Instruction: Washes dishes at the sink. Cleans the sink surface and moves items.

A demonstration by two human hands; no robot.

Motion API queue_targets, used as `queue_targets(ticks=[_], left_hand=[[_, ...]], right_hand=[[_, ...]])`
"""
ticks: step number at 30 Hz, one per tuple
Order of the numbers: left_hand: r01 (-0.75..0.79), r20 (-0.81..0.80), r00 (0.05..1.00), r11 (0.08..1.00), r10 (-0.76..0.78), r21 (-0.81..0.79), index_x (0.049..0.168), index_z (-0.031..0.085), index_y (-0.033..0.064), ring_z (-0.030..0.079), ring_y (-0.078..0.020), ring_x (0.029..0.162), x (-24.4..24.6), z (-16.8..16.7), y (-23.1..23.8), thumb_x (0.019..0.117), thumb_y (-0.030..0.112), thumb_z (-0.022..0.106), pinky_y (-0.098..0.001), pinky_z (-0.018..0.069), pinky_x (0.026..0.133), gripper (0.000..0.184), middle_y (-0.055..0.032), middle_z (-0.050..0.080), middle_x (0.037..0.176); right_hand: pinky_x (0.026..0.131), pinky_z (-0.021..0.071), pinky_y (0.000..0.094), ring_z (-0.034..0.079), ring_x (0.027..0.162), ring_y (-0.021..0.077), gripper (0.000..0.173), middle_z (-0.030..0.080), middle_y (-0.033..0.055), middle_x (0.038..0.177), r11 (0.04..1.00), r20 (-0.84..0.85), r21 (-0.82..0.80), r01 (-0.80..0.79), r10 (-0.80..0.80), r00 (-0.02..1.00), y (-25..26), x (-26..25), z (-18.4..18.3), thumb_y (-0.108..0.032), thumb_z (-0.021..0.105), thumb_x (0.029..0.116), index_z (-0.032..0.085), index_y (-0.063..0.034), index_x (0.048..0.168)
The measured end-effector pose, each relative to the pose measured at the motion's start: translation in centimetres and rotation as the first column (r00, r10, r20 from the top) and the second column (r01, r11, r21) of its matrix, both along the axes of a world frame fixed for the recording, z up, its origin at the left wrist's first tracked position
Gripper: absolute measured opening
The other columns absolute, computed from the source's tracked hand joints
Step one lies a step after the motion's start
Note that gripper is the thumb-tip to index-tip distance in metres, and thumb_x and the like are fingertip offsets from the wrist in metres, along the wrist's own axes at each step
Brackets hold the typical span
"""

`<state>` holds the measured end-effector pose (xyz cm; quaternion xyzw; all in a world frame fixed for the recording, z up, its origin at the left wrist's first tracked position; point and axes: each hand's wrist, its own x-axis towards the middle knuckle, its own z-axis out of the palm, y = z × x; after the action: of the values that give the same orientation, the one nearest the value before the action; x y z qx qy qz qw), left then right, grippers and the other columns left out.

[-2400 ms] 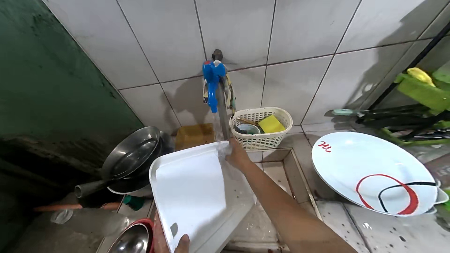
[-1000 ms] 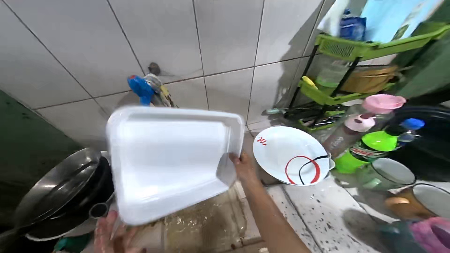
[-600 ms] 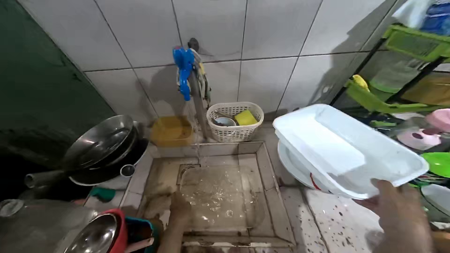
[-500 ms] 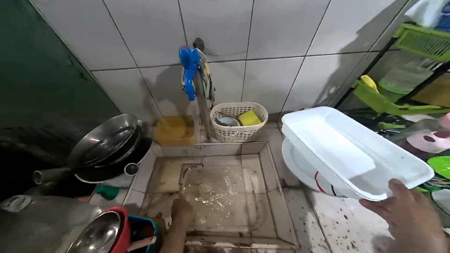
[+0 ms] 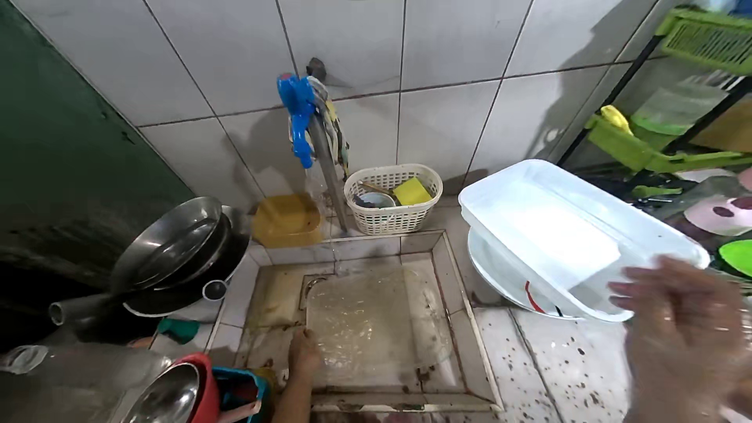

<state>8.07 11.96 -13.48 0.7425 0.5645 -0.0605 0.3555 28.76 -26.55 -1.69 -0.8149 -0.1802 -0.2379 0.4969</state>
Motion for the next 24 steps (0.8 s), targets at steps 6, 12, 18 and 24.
queue_targets(ticks=[6, 12, 18, 24], left_hand=[[-0.134, 0.229, 0.965, 0.991, 0.126, 0.019, 0.140, 0.046, -0.0080, 0.068, -0.0336, 0.096, -0.1, 2.2, 0.3, 0.1104, 0.019, 0.038, -0.0480, 0.0566, 0.086, 0.040, -0.0271, 0.064, 0.114], [-0.170, 0.396, 0.905, 0.985, 0.154, 0.004, 0.140, 0.049, -0.0040, 0.066, -0.0252, 0.083, -0.8, 6.5, 1.3, 0.1117, 0.025, 0.040, -0.0407, 0.0572, 0.078, 0.041, -0.0206, 0.063, 0.105], [-0.210, 0.524, 0.848, 0.957, 0.078, 0.198, 0.139, 0.049, -0.0034, 0.067, -0.0257, 0.089, -2.1, 8.9, -0.2, 0.1113, 0.023, 0.040, -0.0437, 0.0568, 0.082, 0.040, -0.0223, 0.063, 0.111], [-0.201, 0.656, 0.746, 0.902, -0.113, 0.383, 0.134, 0.047, -0.0113, 0.070, -0.0174, 0.080, -4.2, 9.1, -0.3, 0.1104, 0.015, 0.036, -0.0334, 0.0608, 0.073, 0.038, -0.0174, 0.065, 0.099]], right_hand=[[0.110, 0.0473, 0.0506, 0.060, 0.128, 0.0330, 0.044, 0.059, 0.0187, 0.143, 0.661, -0.765, -0.351, -0.663, 0.205, 0.610, 10.0, -3.7, -6.5, -0.024, 0.052, 0.1073, 0.054, -0.0071, 0.148], [0.126, 0.0240, 0.0516, 0.028, 0.155, 0.0333, 0.058, 0.030, 0.0170, 0.167, 0.399, -0.829, -0.437, -0.806, 0.171, 0.533, 15.2, -7.2, -13.2, -0.032, 0.046, 0.1075, 0.037, -0.0055, 0.159], [0.125, 0.0222, 0.0549, 0.023, 0.156, 0.0377, 0.058, 0.027, 0.0202, 0.167, 0.400, -0.836, -0.432, -0.809, 0.161, 0.525, 17.8, -6.6, -12.6, -0.022, 0.053, 0.1029, 0.040, -0.0067, 0.157], [0.122, 0.0339, 0.0500, 0.035, 0.151, 0.0354, 0.059, 0.029, 0.0210, 0.166, 0.588, -0.850, -0.288, -0.755, 0.206, 0.485, 18.6, -5.3, -11.4, -0.026, 0.054, 0.1051, 0.038, -0.0061, 0.158]])
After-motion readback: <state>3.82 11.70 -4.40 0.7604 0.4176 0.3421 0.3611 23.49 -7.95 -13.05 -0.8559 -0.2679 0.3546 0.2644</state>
